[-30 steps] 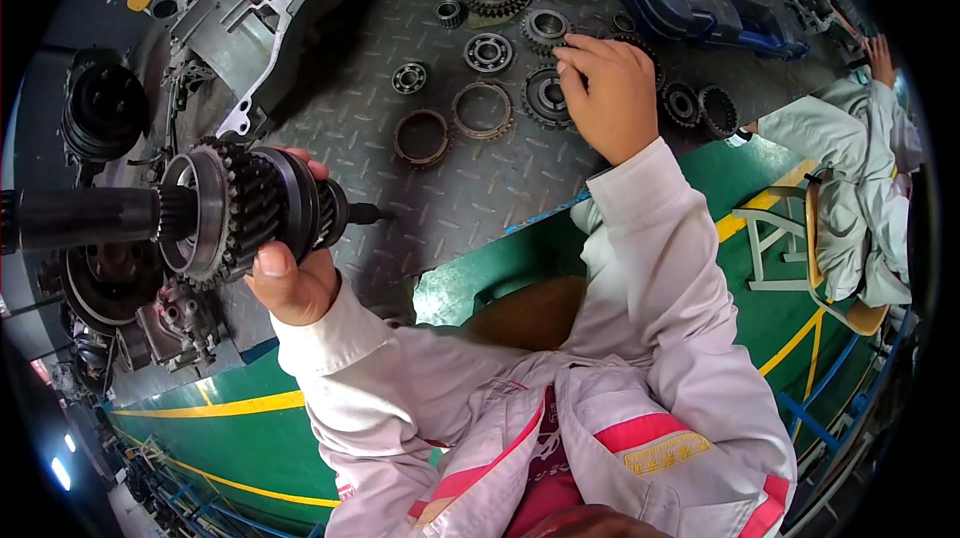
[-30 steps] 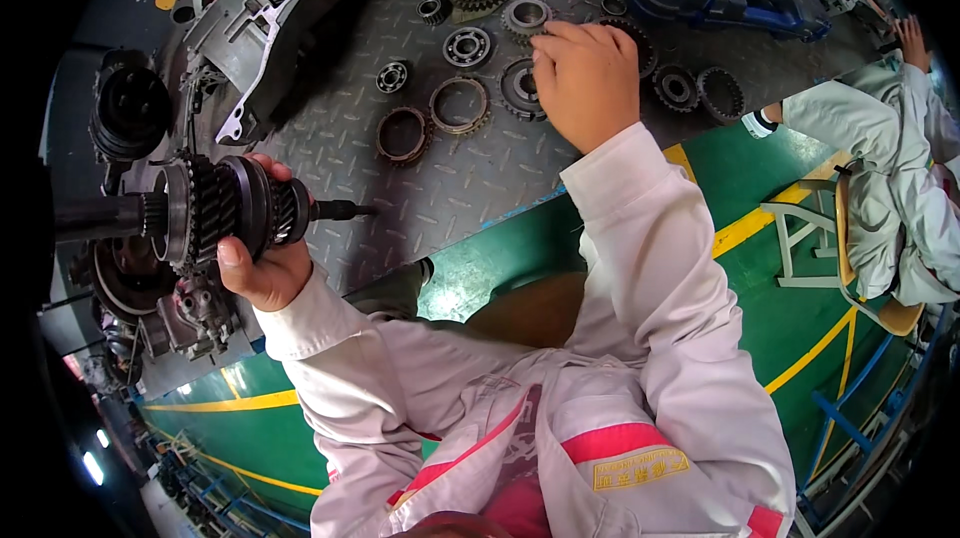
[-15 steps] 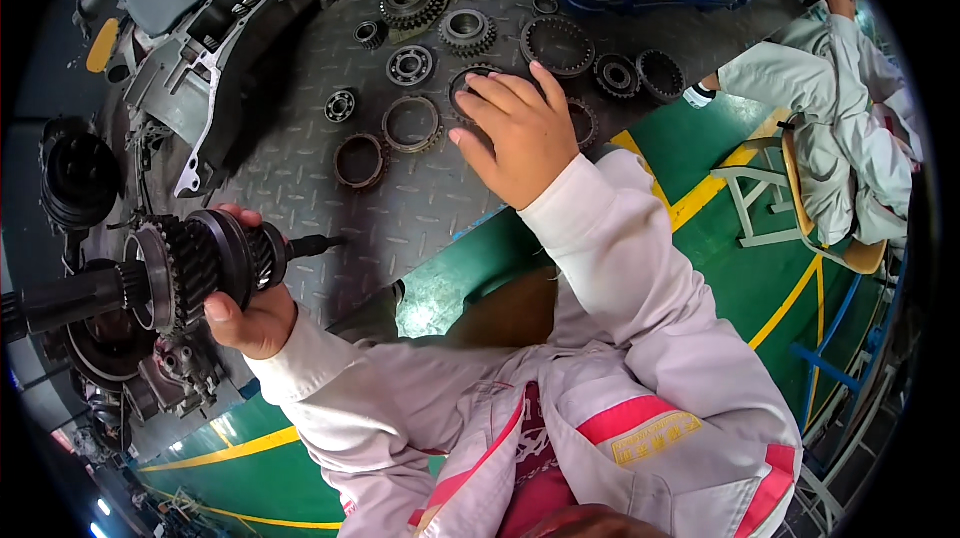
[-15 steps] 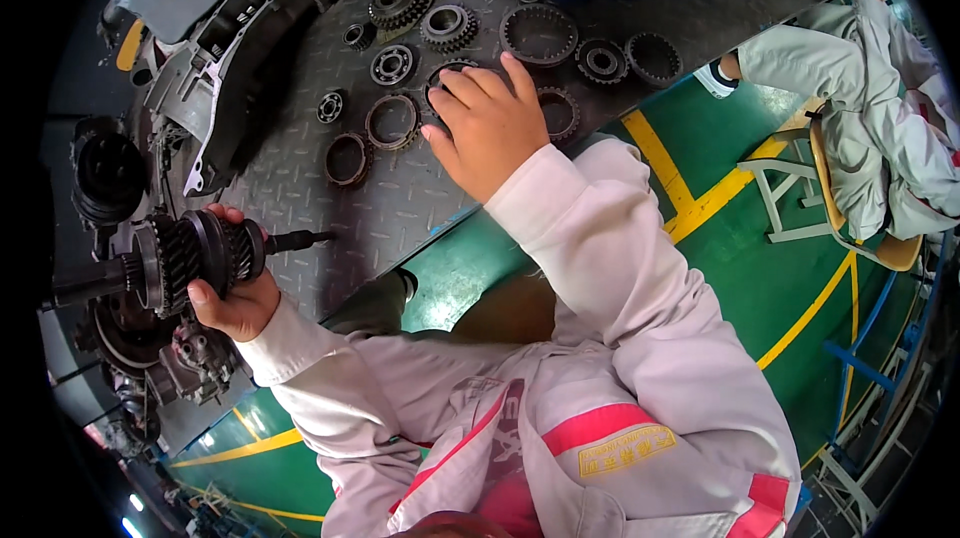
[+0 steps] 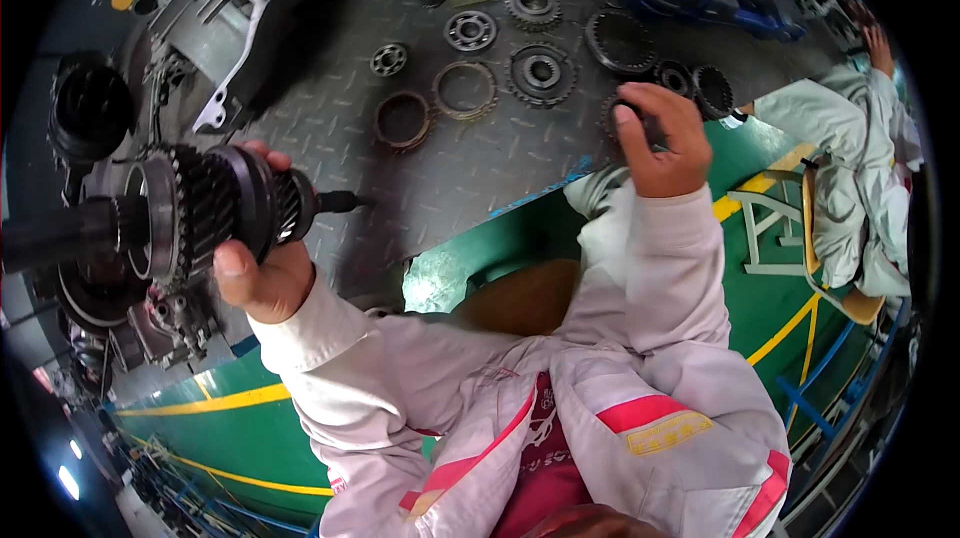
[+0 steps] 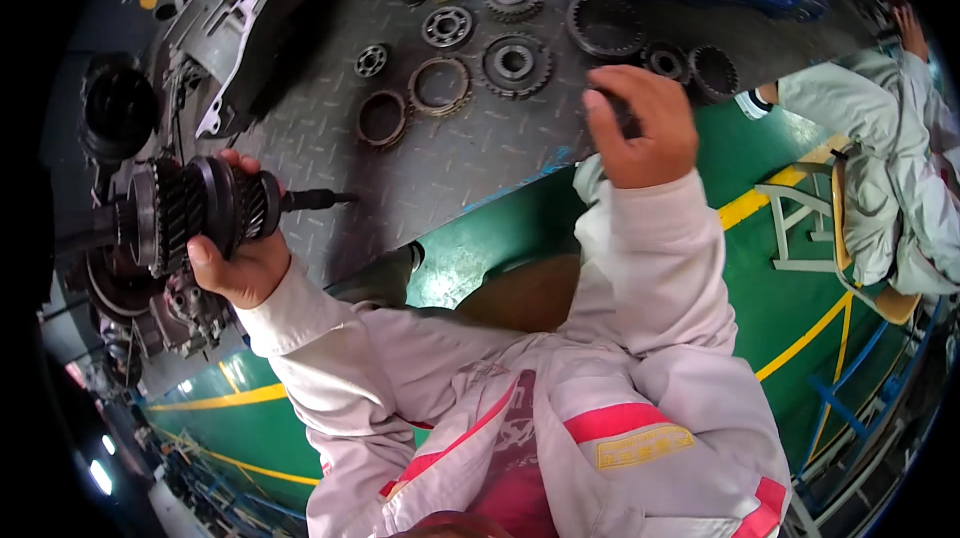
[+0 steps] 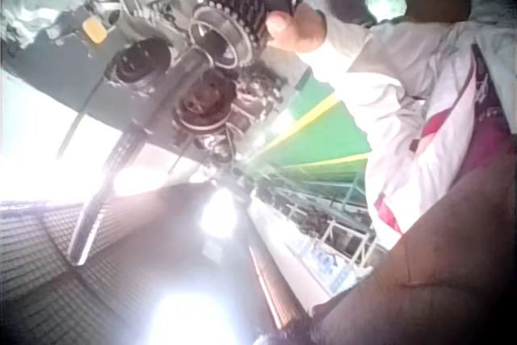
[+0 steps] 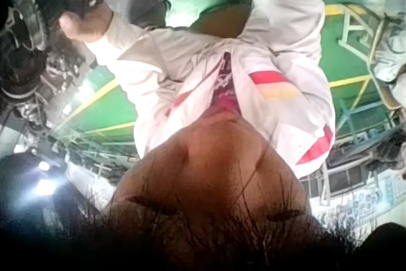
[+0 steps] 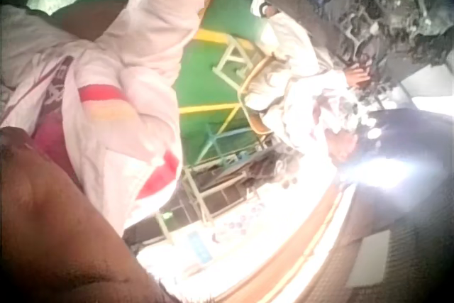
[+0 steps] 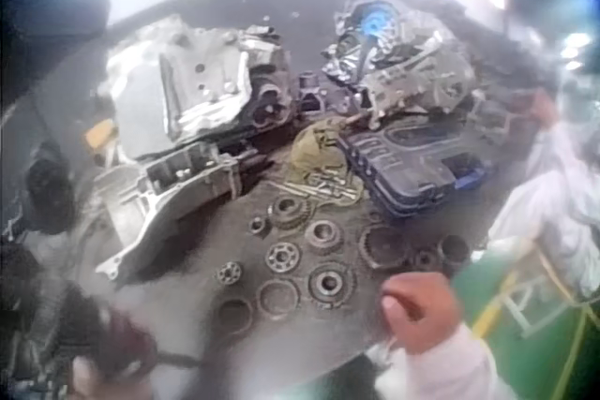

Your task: The person assembles mechanical components by sliding various gear wheels and rings onto a long splined shaft, handling each part individually and checking their fit on the shaft.

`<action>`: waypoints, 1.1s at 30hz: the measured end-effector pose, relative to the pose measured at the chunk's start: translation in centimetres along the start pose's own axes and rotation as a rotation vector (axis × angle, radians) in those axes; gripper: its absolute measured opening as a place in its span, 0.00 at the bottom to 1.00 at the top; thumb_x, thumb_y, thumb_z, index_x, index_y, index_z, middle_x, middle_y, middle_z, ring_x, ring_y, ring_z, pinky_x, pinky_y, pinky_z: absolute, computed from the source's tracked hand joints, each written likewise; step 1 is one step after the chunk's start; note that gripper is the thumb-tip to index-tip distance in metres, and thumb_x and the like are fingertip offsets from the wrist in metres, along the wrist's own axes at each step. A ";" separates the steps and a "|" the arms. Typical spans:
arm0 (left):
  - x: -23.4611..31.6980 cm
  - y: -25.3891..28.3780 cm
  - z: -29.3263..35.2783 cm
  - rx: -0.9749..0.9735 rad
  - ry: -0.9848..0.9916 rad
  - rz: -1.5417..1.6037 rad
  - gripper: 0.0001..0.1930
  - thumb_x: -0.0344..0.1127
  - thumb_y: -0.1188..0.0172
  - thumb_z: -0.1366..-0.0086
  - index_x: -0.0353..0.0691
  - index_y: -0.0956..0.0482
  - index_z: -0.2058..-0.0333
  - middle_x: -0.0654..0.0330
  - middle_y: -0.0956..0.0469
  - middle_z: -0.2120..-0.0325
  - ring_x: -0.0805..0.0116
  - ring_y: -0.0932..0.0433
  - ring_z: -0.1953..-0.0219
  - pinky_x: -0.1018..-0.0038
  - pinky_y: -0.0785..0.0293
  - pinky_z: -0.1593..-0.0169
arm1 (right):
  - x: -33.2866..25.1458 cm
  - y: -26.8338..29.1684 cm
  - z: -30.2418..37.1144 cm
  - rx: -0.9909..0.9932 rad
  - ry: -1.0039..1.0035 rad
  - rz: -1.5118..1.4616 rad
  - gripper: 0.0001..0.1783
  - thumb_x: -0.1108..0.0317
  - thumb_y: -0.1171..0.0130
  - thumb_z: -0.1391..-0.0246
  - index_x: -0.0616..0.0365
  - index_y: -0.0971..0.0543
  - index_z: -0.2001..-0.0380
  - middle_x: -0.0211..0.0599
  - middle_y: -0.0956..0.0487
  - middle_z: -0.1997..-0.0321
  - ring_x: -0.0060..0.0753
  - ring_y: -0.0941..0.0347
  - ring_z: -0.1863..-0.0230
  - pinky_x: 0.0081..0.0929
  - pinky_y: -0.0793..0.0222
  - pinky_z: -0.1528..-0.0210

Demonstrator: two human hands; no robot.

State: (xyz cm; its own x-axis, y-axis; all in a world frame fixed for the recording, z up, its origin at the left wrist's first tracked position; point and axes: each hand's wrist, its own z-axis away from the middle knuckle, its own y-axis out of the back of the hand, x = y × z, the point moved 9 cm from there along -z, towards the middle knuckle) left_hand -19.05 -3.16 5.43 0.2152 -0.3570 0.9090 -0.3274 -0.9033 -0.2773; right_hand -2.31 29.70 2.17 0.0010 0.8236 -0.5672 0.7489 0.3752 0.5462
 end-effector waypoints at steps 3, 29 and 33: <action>0.0 -0.2 -0.2 -0.009 0.013 0.016 0.44 0.59 0.35 0.49 0.44 0.41 0.38 0.45 0.30 0.50 0.52 0.27 0.52 0.60 0.22 0.59 | 1.4 0.4 0.8 -0.066 -0.051 0.134 0.17 0.72 0.33 0.56 0.58 0.19 0.60 0.40 0.21 0.53 0.39 0.27 0.52 0.29 0.31 0.48; 1.8 -1.1 -0.6 0.083 -0.107 0.111 0.42 0.42 0.24 0.57 0.35 0.37 0.45 0.57 0.26 0.56 0.67 0.25 0.54 0.70 0.29 0.49 | 0.3 -2.6 1.1 -0.132 -0.145 -0.150 0.30 0.73 0.31 0.60 0.62 0.25 0.49 0.42 0.25 0.50 0.35 0.26 0.52 0.28 0.32 0.47; 1.9 -1.6 -0.4 0.039 -0.084 0.137 0.39 0.35 0.25 0.56 0.36 0.37 0.47 0.58 0.26 0.56 0.69 0.26 0.54 0.70 0.30 0.48 | -0.1 -3.3 1.5 -0.155 -0.141 -0.169 0.30 0.73 0.32 0.59 0.62 0.25 0.49 0.41 0.26 0.50 0.35 0.27 0.52 0.28 0.33 0.46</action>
State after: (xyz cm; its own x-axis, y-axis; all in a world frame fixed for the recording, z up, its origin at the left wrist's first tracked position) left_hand -18.43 -2.27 7.73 0.2477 -0.4945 0.8331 -0.3228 -0.8529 -0.4102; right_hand -3.75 27.73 -0.50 -0.0149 0.6808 -0.7323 0.6356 0.5718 0.5187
